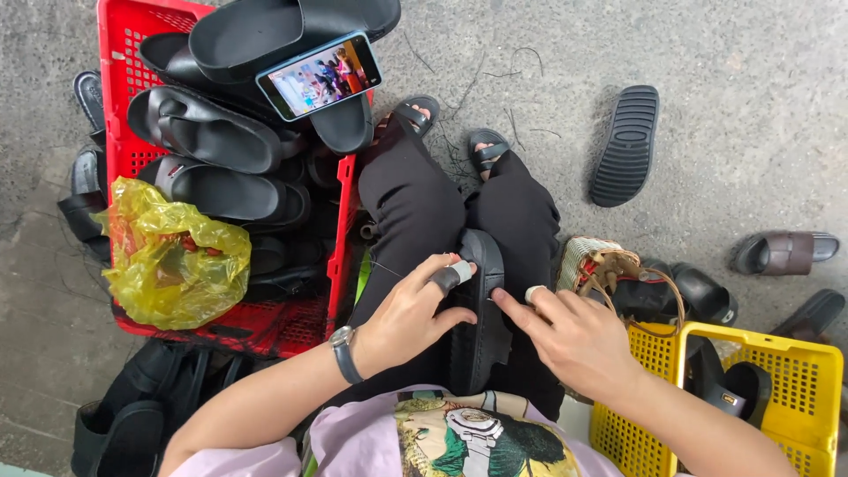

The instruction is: A person is hand-stitching the sole of a black sandal using a needle and thread while sitting on the floor.

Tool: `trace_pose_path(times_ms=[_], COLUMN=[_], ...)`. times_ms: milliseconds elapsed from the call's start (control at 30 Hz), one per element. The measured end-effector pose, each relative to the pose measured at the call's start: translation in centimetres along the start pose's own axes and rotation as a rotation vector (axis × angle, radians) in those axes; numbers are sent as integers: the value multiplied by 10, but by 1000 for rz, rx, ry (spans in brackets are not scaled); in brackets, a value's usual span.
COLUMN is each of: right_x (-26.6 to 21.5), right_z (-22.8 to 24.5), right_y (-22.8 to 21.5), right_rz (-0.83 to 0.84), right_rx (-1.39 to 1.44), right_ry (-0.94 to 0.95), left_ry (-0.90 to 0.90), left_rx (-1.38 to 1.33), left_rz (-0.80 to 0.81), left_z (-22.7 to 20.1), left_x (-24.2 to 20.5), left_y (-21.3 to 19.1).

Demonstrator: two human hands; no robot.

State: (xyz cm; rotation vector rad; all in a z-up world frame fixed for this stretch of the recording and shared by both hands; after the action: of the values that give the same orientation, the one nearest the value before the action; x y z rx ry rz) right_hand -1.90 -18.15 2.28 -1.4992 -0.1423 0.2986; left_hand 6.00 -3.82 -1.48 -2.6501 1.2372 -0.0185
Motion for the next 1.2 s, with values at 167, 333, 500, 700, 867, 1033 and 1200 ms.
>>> trace_pose_path(times_ms=[167, 333, 500, 700, 867, 1033, 1200], right_x=[10, -1, -4, 2, -14, -26, -17], right_z=[13, 6, 3, -2, -39, -30, -18], right_y=[24, 24, 27, 1, 3, 5, 14], right_rz=[-80, -90, -84, -188, 198, 176, 76], right_rx=[82, 276, 380, 229, -233, 203, 191], right_ry=[6, 75, 93, 83, 54, 37, 27], left_ry=[100, 90, -383, -405, -35, 281, 509], left_rx=[-52, 8, -1075, -541, -67, 258, 262], left_rz=[-85, -165, 119, -46, -177, -87, -70], left_z=[3, -14, -3, 24, -25, -45, -54], left_x=[5, -8, -24, -12, 1, 5, -14], left_y=[-4, -8, 9, 16, 2, 16, 22])
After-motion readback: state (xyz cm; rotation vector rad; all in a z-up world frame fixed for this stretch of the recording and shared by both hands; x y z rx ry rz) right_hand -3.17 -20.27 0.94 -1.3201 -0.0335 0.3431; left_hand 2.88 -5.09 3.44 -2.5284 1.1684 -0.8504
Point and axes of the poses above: each hand's wrist, its own x-axis towards the middle knuckle, its own y-axis out of the palm, z = x × y, the point moved 6 cm from there along x, towards the middle knuckle, and after that the axes turned 10 degrees about -x, right-handed, at the moved point
